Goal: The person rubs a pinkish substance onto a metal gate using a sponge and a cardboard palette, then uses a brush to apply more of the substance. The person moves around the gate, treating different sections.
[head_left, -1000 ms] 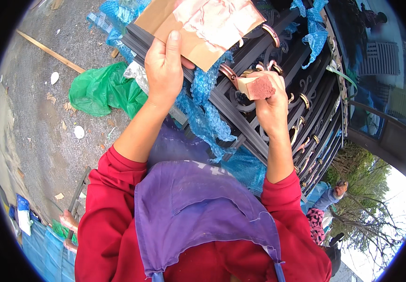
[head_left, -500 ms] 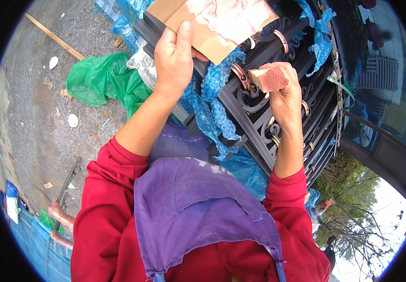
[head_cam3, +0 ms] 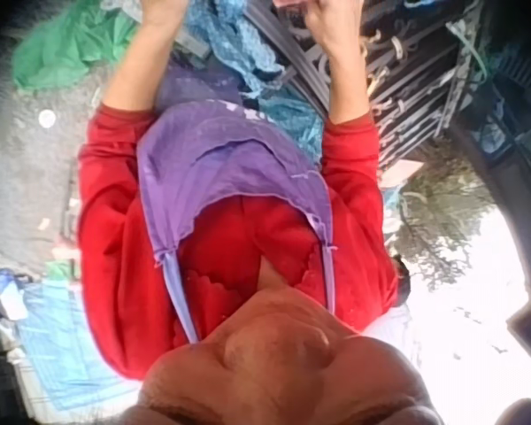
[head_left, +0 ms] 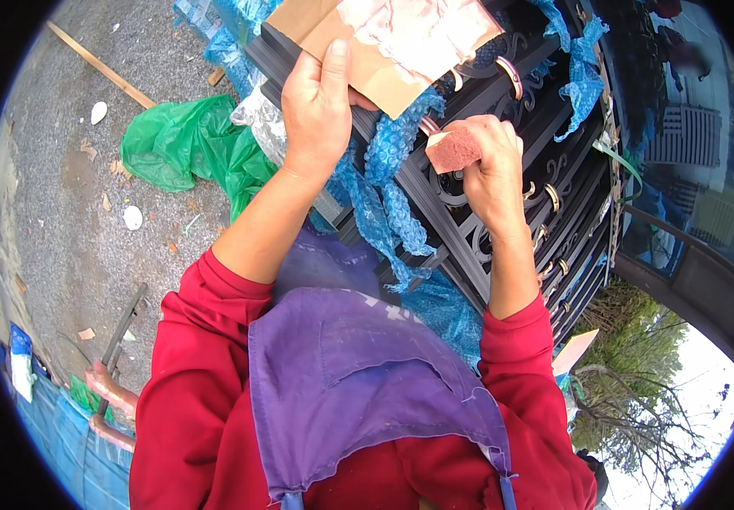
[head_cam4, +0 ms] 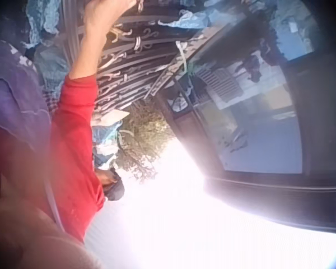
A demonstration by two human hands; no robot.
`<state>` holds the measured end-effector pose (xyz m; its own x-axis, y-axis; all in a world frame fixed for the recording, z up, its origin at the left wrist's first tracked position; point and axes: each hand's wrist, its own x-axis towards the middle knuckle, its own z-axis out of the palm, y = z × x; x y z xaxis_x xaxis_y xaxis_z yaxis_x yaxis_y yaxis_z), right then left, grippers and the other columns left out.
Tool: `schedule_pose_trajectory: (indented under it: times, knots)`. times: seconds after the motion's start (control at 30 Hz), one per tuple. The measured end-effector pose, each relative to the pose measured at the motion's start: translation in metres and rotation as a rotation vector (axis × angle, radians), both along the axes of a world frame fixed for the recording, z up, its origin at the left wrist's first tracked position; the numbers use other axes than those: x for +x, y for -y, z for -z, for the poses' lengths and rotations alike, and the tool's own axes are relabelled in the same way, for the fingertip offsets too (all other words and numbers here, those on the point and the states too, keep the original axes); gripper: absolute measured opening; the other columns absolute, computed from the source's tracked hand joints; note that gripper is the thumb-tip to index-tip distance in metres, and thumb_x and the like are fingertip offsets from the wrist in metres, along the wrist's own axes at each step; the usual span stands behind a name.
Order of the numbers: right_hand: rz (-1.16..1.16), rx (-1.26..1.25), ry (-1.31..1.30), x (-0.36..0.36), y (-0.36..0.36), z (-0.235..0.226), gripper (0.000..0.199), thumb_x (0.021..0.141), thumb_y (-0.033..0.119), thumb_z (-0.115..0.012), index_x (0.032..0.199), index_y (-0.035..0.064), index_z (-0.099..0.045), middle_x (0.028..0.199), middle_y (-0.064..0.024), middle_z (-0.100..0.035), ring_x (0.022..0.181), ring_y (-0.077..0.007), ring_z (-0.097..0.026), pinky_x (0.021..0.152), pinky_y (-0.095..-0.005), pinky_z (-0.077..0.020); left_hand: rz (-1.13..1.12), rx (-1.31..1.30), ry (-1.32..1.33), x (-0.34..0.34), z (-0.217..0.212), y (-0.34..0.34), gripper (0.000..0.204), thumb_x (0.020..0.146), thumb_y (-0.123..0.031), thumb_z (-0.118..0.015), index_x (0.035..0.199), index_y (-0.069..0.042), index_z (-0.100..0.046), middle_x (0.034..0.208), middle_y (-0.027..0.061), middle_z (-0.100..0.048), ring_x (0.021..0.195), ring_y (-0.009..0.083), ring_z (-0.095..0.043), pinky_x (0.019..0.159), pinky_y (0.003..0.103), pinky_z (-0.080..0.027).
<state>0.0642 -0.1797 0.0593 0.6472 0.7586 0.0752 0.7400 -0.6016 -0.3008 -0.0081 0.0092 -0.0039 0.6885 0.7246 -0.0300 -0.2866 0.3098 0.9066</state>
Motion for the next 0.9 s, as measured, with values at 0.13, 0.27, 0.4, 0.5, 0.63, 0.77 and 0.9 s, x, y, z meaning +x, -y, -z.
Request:
schedule_pose_trajectory:
  times: [0.13,0.27,0.4,0.5,0.63,0.77,0.9]
  knots:
    - [0.028,0.086,-0.109,0.004,0.014,-0.011,0.039,0.063,-0.013,-0.05,0.093,0.0064,-0.064,0.093,-0.008,-0.059,0.094,-0.0286,-0.052,0.092,-0.0396,-0.0337,-0.024,-0.026,0.006,0.001,-0.002,0.002,0.04,0.097,-0.033,-0.047,0.106,0.005,-0.052,0.084,0.0098,-0.063,0.066,0.0133,-0.065,0.051,0.024,-0.053]
    - [0.013,0.16,-0.15,0.003,0.011,-0.012,0.036,0.064,-0.011,-0.054,0.094,0.0068,-0.065,0.095,-0.0079,-0.06,0.094,-0.0281,-0.053,0.09,-0.0386,-0.0341,0.002,0.001,-0.017,0.002,0.002,0.0,0.04,0.097,-0.033,-0.047,0.106,0.006,-0.052,0.085,0.0099,-0.063,0.067,0.013,-0.065,0.051,0.024,-0.053]
    - [0.012,0.053,-0.055,-0.002,0.006,0.004,0.033,0.066,-0.006,-0.056,0.097,0.0055,-0.063,0.093,-0.0095,-0.058,0.092,-0.0289,-0.052,0.083,-0.0377,-0.0355,0.001,0.001,0.002,0.003,0.004,0.002,0.039,0.097,-0.032,-0.046,0.107,0.005,-0.053,0.087,0.0096,-0.063,0.067,0.0126,-0.065,0.051,0.023,-0.053]
    - [0.067,0.137,-0.11,-0.002,0.014,-0.01,0.028,0.07,-0.004,-0.058,0.096,0.0044,-0.063,0.093,-0.0102,-0.058,0.092,-0.0283,-0.053,0.084,-0.0365,-0.0354,-0.009,0.004,0.013,0.002,0.002,0.001,0.038,0.097,-0.031,-0.046,0.108,0.005,-0.053,0.087,0.0091,-0.063,0.066,0.0125,-0.064,0.051,0.023,-0.053]
    - [0.047,0.103,-0.18,0.003,0.008,-0.008,0.022,0.073,-0.003,-0.06,0.093,0.0039,-0.063,0.093,-0.0097,-0.06,0.094,-0.029,-0.055,0.095,-0.0395,-0.0363,0.002,0.036,-0.021,0.002,0.002,0.001,0.037,0.097,-0.03,-0.046,0.109,0.005,-0.053,0.087,0.0091,-0.063,0.067,0.0126,-0.065,0.051,0.023,-0.053]
    - [-0.005,0.038,-0.074,0.005,0.007,-0.006,0.022,0.073,-0.003,-0.059,0.093,0.0044,-0.064,0.092,-0.0086,-0.058,0.09,-0.0281,-0.054,0.085,-0.0366,-0.0385,0.03,0.014,-0.036,0.001,-0.002,0.0,0.035,0.098,-0.028,-0.044,0.111,0.004,-0.05,0.09,0.0093,-0.062,0.07,0.0139,-0.064,0.058,0.024,-0.054]
    - [0.209,0.237,-0.322,0.013,0.023,-0.008,0.021,0.077,-0.004,-0.059,0.097,0.0033,-0.063,0.091,-0.0074,-0.059,0.089,-0.0237,-0.055,0.08,-0.0331,-0.0423,0.033,0.019,-0.045,-0.001,-0.003,0.0,0.035,0.098,-0.028,-0.044,0.113,0.004,-0.049,0.095,0.0107,-0.062,0.073,0.015,-0.065,0.06,0.025,-0.054]
